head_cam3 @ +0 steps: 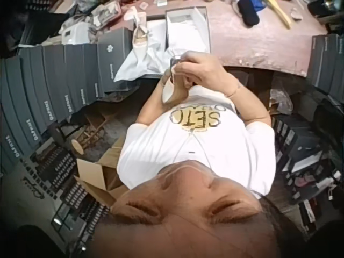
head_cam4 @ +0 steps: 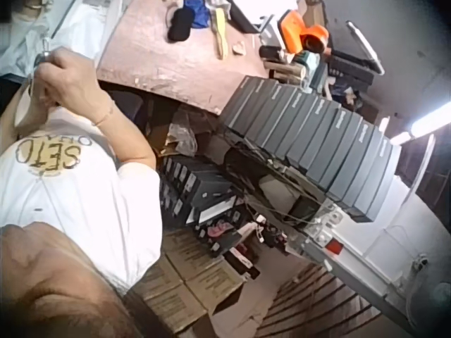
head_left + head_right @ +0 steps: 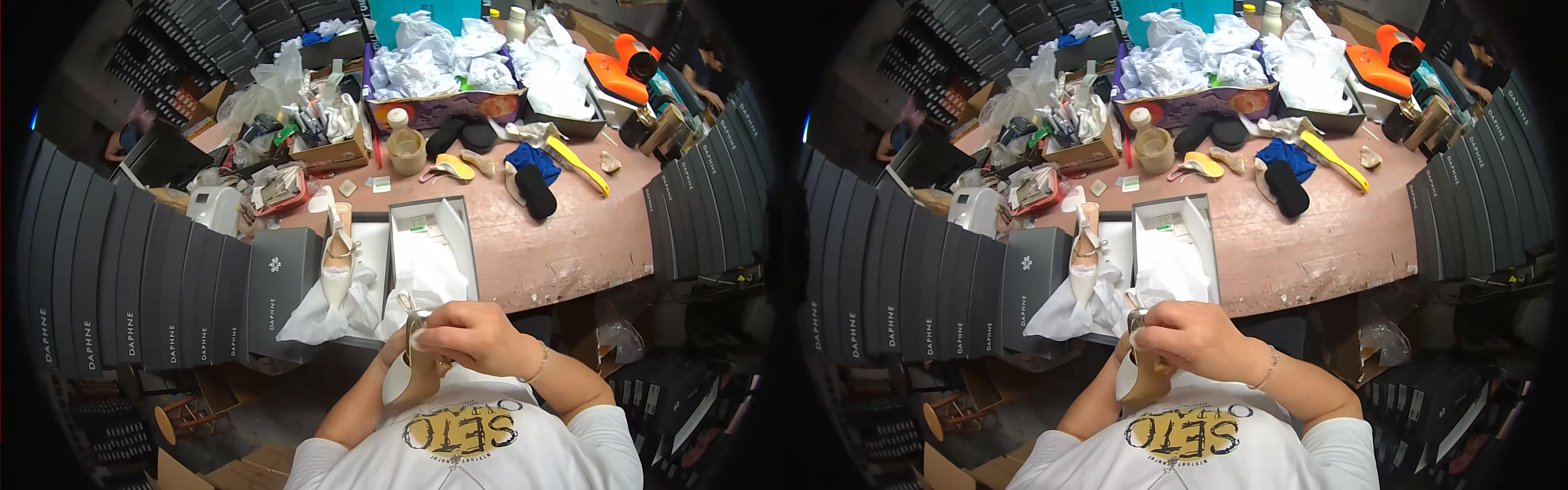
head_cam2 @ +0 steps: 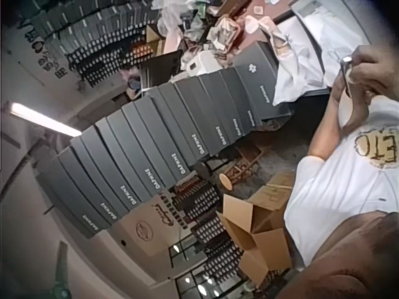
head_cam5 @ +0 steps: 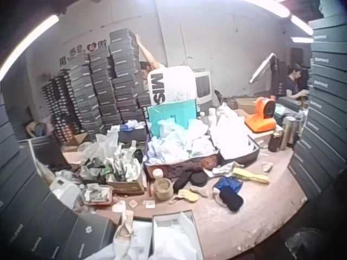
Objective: Packing and inspecting high-heeled shoes into boxes for storage or shipping.
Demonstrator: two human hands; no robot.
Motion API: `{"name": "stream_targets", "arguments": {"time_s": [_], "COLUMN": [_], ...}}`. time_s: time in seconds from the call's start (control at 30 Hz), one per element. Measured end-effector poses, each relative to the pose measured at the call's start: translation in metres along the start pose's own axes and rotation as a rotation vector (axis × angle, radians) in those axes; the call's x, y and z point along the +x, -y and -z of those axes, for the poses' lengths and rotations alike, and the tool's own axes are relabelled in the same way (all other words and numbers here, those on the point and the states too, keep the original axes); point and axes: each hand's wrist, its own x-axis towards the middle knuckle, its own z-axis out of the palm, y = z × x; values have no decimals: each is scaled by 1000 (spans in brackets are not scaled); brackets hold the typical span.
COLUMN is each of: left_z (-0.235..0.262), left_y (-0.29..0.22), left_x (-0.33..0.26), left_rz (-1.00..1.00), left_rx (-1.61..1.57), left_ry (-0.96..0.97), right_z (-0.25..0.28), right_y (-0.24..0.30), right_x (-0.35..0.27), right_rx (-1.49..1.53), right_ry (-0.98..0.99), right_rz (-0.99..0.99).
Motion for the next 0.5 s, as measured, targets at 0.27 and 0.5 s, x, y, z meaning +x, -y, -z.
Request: {"name": "stream_targets", "arguments": {"time_s": [0.27, 0.5], "left_z": [3, -14], "left_y": [25, 27], "left_x": [5, 7], "left_rz": [-74, 21], "left_rx": [44, 152], "left_ry": [107, -215], "right_z": [19, 11], "right_y": [-34, -13], "right_x": [6, -5], "right_rx": [130, 22], "right_ry": [-121, 221], "right_rz": [-344, -369]}}
